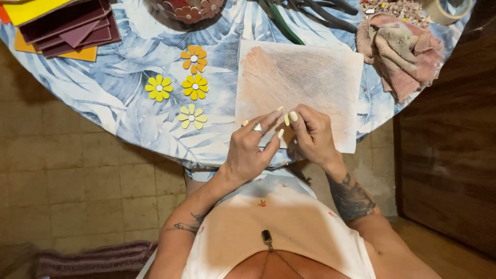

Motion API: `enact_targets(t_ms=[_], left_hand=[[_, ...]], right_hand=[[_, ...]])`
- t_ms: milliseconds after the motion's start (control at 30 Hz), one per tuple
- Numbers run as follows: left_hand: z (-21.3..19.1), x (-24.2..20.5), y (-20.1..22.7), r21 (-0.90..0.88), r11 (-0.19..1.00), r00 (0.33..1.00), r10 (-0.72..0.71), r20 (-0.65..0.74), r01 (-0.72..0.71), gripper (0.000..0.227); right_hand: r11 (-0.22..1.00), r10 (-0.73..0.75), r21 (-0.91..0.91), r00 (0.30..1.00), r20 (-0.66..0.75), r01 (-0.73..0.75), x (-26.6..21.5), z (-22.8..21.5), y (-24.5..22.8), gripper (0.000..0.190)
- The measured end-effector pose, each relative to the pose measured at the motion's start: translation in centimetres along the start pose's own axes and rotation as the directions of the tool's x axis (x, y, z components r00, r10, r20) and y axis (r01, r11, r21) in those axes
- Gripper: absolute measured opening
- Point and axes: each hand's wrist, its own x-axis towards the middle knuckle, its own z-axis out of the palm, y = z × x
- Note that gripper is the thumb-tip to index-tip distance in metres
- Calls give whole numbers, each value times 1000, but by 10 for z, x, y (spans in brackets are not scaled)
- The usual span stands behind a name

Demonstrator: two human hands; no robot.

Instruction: Sanding the edges of small flower-shaped mosaic tiles against a sheet of sandpaper on a table.

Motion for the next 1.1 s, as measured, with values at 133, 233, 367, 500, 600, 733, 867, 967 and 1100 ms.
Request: enact_targets(t_ms=[133, 233, 367, 500, 600, 733, 867, 967, 1100], left_hand=[[0, 1, -9, 31, 998, 998, 51, -21, -50, 27], [-1, 0, -10, 81, 995, 997, 64, -33, -61, 25], [-1, 1, -10, 119, 988, 993, 104, -59, -97, 22], [-2, 1, -7, 160, 980, 991, 125, -44, -116, 17], [-2, -4, -5, 248, 957, 987, 162, -20, -152, 19], [-8, -14, -9, 408, 886, 975, 215, 62, -221, 29], [-16, -29, -17, 556, 781, 945, 134, 298, -286, 40], [-19, -32, -20, 575, 767, 920, 48, 390, -284, 49], [-18, -35, -23, 594, 746, 898, 10, 441, -300, 61]], right_hand=[[998, -60, -33, 997, 44, 62, 6, 0, -11, 26], [997, -67, -24, 995, 70, 69, 4, 1, -7, 26], [998, -5, 63, 993, 116, -2, 3, 3, -10, 33], [980, 48, 176, 970, 239, -91, 1, 1, -10, 33], [987, 22, 150, 968, 251, -61, 1, -1, -1, 30], [990, -100, -71, 961, 257, 123, -1, -20, 15, 27], [640, -266, -582, 856, 443, 501, -11, -46, 35, 19], [536, -250, -625, 814, 525, 568, -11, -45, 41, 15], [576, -310, -557, 791, 528, 598, 18, -5, 31, 12]])
